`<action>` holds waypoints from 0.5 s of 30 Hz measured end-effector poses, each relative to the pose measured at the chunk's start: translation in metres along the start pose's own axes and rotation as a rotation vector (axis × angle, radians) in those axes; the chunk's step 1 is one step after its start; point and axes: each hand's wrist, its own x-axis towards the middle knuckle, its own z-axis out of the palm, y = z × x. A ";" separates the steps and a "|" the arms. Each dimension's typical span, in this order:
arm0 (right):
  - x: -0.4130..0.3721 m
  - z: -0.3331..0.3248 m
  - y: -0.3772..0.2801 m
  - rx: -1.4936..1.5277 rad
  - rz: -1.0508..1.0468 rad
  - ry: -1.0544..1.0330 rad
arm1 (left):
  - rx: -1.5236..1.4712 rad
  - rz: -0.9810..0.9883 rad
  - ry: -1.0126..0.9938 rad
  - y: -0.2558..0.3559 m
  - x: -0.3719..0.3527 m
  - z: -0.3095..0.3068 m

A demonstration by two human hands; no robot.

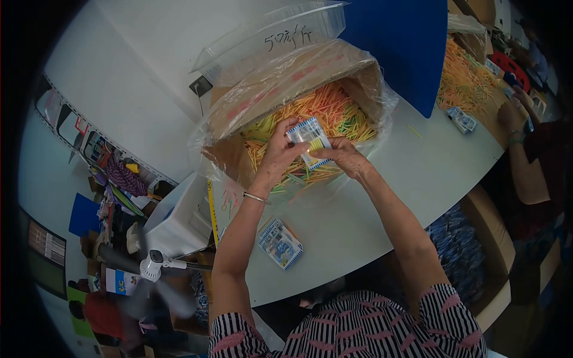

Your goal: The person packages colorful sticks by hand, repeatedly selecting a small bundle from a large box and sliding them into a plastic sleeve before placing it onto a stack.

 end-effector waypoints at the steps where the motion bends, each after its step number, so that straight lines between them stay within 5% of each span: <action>1: -0.002 0.001 -0.001 0.036 -0.014 0.004 | -0.026 -0.036 -0.002 0.002 -0.002 0.001; 12: -0.016 0.004 -0.012 -0.076 0.016 -0.036 | -0.120 -0.082 -0.040 0.013 -0.010 0.009; 15: -0.023 0.003 -0.011 -0.139 0.055 -0.018 | 0.046 -0.096 -0.070 0.009 -0.014 0.015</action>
